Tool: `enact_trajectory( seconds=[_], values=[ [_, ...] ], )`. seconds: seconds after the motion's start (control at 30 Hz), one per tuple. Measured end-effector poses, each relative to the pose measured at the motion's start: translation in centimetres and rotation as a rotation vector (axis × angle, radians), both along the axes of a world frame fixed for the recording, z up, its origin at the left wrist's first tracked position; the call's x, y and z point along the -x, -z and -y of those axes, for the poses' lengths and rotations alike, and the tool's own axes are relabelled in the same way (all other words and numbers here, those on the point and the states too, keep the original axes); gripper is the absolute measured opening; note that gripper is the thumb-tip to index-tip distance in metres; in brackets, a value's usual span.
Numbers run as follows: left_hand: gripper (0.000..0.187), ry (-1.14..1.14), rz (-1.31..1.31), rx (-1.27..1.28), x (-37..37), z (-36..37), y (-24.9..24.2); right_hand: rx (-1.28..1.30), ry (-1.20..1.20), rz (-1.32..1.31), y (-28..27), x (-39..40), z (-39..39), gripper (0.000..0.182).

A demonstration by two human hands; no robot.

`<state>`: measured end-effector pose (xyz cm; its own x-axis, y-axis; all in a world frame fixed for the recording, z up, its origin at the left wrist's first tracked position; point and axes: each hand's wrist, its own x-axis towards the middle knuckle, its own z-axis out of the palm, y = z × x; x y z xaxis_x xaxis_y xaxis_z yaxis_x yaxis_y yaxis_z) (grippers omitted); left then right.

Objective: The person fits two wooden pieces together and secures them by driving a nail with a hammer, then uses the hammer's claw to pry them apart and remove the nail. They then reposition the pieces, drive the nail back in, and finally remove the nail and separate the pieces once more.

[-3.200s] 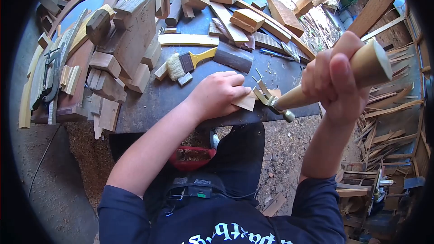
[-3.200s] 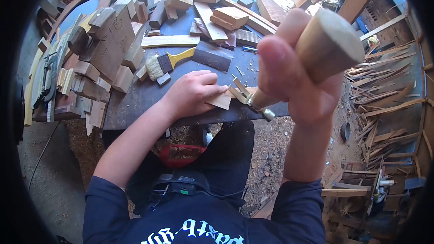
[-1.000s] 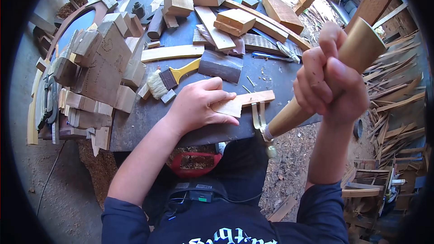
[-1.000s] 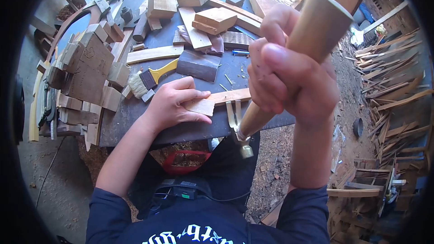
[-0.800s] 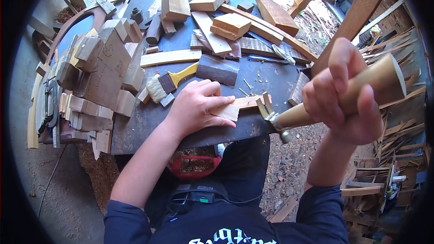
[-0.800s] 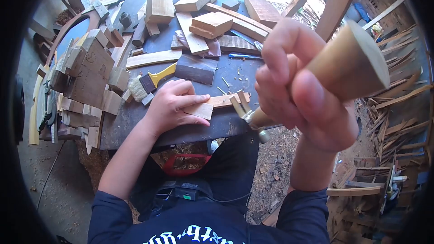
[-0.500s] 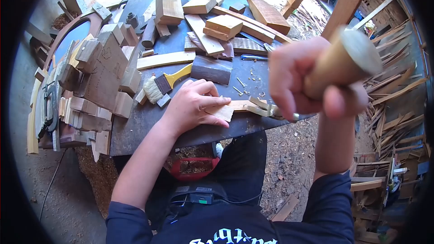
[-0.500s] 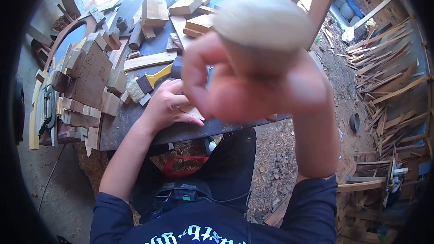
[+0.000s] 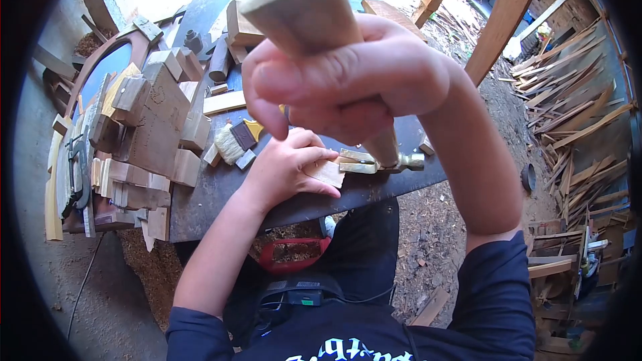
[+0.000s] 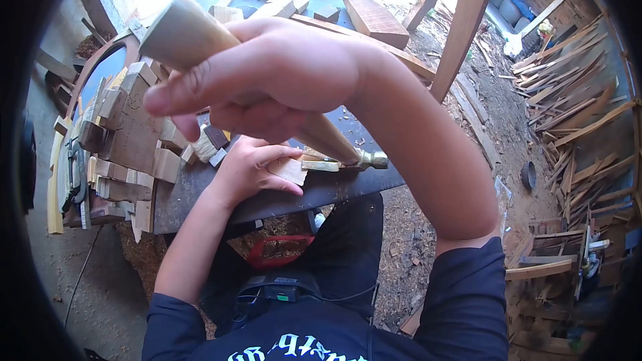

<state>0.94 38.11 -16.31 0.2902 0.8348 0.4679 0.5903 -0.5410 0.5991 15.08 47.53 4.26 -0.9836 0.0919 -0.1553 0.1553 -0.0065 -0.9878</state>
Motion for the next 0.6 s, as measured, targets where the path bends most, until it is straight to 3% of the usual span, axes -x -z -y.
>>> enact_trajectory(
  seconds=[0.03, 0.17, 0.23, 0.33, 0.37, 0.47, 0.6],
  values=[
    [0.062, 0.001, -0.009, -0.045, -0.1, -0.1, -0.2, 0.021, 0.006, -0.008, 0.1, 0.2, -0.2, 0.043],
    [0.058, -0.079, -0.119, -0.161, -1.0, 0.3, -0.7, -0.090, 0.427, -0.051, -0.2, 0.3, 0.5, 0.041],
    [0.058, -0.123, -0.181, -0.154, -1.7, 1.2, -1.5, -0.097, 0.489, -0.134, 0.5, -0.6, 0.1, 0.045],
    [0.058, -0.146, -0.208, -0.147, -2.1, 1.6, -1.4, -0.107, 0.564, -0.244, 0.8, -2.7, 0.7, 0.044],
    [0.059, -0.136, -0.200, -0.126, -2.1, 1.6, -1.0, 0.065, 0.481, -0.446, 2.0, -3.6, 0.2, 0.040],
    [0.063, -0.112, -0.189, -0.129, -1.9, 1.4, -0.7, 0.033, 0.372, -0.591, 2.2, -6.3, 0.2, 0.044],
    [0.065, -0.119, -0.272, -0.126, -1.8, 1.3, -1.0, -0.205, 0.484, -0.488, 2.1, -8.3, 3.1, 0.048]
  ],
)
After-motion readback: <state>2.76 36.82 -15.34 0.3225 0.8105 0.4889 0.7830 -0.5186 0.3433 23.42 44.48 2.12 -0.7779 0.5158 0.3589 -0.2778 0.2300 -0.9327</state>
